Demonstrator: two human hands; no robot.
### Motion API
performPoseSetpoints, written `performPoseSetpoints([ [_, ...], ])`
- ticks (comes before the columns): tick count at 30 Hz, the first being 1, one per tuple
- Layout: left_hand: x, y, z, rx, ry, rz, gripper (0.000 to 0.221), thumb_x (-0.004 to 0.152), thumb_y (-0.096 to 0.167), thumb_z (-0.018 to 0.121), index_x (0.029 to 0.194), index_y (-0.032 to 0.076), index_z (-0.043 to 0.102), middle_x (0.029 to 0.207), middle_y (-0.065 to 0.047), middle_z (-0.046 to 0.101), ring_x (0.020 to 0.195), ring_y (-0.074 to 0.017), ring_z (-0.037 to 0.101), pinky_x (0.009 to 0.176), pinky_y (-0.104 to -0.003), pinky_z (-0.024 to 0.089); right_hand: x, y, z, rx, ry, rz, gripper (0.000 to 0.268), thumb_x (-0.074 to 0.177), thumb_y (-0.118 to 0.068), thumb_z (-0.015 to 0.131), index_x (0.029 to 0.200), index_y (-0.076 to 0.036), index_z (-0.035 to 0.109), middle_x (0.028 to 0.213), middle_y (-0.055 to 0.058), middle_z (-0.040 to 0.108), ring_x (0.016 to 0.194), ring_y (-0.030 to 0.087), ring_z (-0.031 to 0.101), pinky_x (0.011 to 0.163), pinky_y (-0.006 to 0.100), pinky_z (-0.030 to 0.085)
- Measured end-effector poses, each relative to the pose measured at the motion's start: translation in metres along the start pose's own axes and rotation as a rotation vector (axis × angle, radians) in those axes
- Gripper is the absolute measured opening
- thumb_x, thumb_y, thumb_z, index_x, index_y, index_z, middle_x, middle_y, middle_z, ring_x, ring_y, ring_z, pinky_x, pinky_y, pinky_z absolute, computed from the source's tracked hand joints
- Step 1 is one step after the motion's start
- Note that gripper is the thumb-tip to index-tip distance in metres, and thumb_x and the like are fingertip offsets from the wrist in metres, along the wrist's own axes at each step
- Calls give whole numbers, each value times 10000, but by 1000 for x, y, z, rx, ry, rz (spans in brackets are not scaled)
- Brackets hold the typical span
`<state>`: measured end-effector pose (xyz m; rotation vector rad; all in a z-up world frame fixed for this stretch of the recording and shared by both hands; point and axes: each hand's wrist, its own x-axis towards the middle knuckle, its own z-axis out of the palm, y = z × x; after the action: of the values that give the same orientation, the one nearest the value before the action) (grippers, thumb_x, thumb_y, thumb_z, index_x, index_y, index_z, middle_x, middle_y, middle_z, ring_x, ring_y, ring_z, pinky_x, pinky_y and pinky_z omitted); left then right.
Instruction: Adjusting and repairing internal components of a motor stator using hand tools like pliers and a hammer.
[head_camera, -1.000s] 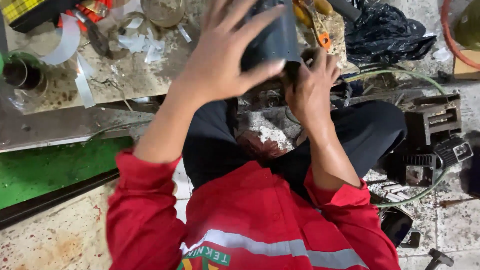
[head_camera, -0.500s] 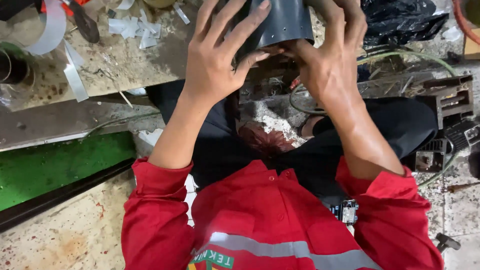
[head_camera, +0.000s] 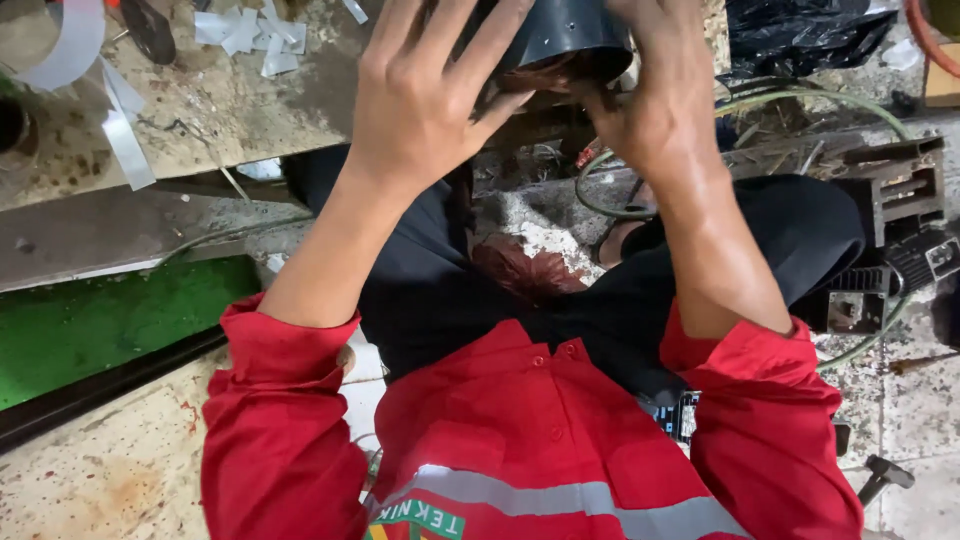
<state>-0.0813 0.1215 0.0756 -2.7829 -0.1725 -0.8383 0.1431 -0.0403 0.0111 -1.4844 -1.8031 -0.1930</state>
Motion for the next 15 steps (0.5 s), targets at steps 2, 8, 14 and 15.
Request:
performPoseSetpoints([
  [2, -1, 1, 0, -5, 15, 7, 764, 1036, 437, 1160, 1459, 95, 623, 1406, -144, 611, 1266, -378, 596, 1103, -468, 572, -1, 0, 0, -65, -32, 5, 776, 1172, -7, 940, 1605, -95, 302, 1618, 196, 314, 1502, 496, 383, 1207, 720, 531],
  [8, -1, 7, 8, -67, 105, -17, 627, 1052, 271, 1054, 1442, 73, 605, 1365, -147, 677, 1221, -399, 656, 1098, -454, 590, 7, -20, 20, -257, 113, 54, 727, 1023, 38, 994, 1490, 5, 437, 1450, 258, 575, 1324, 443, 650, 1138, 511, 620],
  [14, -3, 5, 11, -35, 116, -9, 655, 1020, 293, 1084, 1427, 81, 618, 1323, -125, 733, 1198, -357, 692, 1082, -410, 601, -3, -29, 7, -175, 211, 82, 723, 1058, -4, 1004, 1488, -59, 425, 1443, 194, 518, 1309, 418, 598, 1037, 533, 586],
  [15, -3, 3, 10, -7, 105, -5, 655, 1040, 341, 1069, 1435, 95, 608, 1318, -109, 739, 1189, -346, 692, 1066, -396, 617, -6, -35, 4, -136, 275, 63, 765, 1078, -16, 1008, 1506, -78, 377, 1530, 182, 383, 1385, 421, 492, 1110, 593, 512],
])
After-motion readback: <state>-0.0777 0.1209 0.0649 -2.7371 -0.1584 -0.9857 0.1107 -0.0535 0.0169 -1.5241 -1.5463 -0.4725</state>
